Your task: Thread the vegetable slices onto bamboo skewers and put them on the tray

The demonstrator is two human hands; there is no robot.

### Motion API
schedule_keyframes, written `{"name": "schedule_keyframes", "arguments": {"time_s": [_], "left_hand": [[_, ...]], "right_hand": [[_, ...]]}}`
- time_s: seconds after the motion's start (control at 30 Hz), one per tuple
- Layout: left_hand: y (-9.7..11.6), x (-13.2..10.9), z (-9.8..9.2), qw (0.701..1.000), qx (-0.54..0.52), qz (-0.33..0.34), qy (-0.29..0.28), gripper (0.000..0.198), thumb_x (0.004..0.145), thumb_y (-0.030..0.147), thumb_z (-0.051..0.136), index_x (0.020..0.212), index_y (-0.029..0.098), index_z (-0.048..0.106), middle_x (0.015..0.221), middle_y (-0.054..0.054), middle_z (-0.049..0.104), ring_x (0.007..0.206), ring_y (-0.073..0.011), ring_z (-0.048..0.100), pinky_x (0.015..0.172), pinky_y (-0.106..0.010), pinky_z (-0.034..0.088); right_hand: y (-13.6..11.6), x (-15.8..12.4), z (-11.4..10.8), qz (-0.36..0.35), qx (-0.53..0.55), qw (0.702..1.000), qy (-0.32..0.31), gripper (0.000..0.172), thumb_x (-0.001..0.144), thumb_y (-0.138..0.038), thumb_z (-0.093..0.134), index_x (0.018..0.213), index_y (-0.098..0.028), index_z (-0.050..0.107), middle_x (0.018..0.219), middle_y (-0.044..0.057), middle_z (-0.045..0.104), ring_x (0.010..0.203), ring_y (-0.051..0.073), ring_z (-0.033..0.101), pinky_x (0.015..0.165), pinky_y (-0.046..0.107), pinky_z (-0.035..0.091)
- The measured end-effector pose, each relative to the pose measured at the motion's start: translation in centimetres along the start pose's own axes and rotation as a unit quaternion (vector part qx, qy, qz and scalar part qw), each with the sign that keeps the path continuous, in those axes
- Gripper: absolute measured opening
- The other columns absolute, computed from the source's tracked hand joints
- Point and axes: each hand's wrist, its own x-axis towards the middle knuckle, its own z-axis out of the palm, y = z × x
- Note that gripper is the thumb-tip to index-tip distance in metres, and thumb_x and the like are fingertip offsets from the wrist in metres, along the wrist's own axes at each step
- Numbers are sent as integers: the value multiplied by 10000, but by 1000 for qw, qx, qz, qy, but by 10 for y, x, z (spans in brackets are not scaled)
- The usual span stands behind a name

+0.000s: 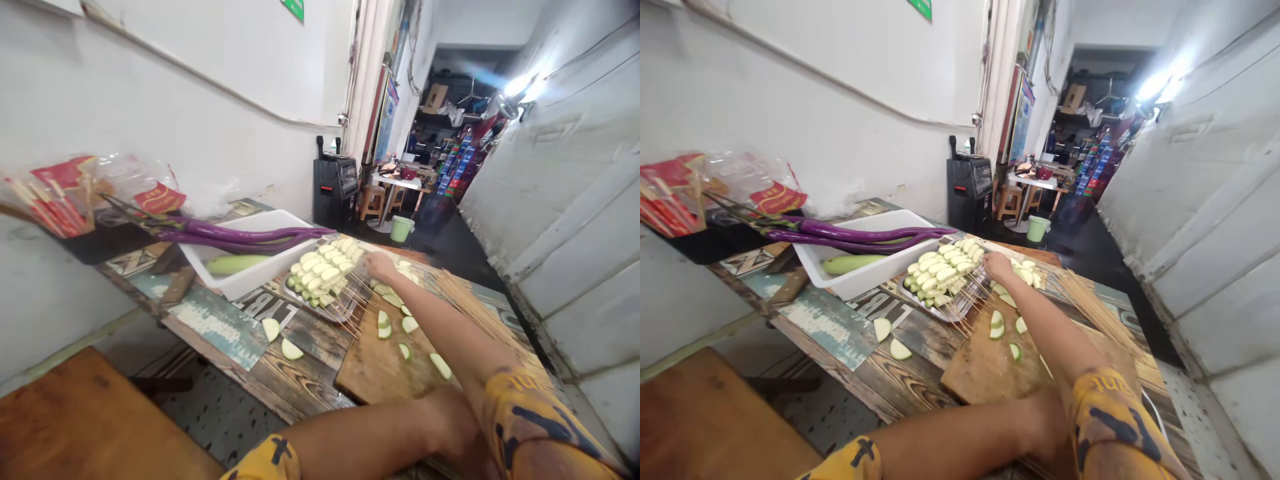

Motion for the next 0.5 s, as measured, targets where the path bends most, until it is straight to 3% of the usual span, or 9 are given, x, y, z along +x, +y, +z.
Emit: {"name": "schedule_keyframes", "arguments": {"time_s": [0.07,0.17,0.33,0.5], "left_hand": [[-3,-2,-6,997,-9,68,31,295,786,393,454,878,316,724,931,-66,684,955,-227,581,714,-359,413],[-6,-5,-9,994,-16,99,45,296,787,431,463,921,351,714,967,-67,674,1010,-220,557,745,-338,410],[-9,-6,-1,995,-43,78,48,315,739,387,561,1028,345,679,977,-27,667,1045,-225,528,765,-319,419],[-11,0,17,994,-62,84,42,284,746,320,566,1004,310,685,981,-18,668,1007,-204,537,805,-290,412]], "right_hand": [[0,9,6,-13,-1,1000,-18,282,915,-299,402,992,-141,623,1054,83,624,967,171,568,832,318,429],[5,18,10,-16,-9,999,-42,295,882,-349,491,1074,-139,567,1096,75,582,966,182,566,834,398,461],[6,26,9,-2,-31,998,-47,301,875,-325,511,1112,-144,547,1117,79,565,967,187,566,823,399,477],[-3,24,4,-2,-36,999,-13,322,884,-356,483,1099,-133,570,1110,105,579,988,197,563,838,376,455]]}}
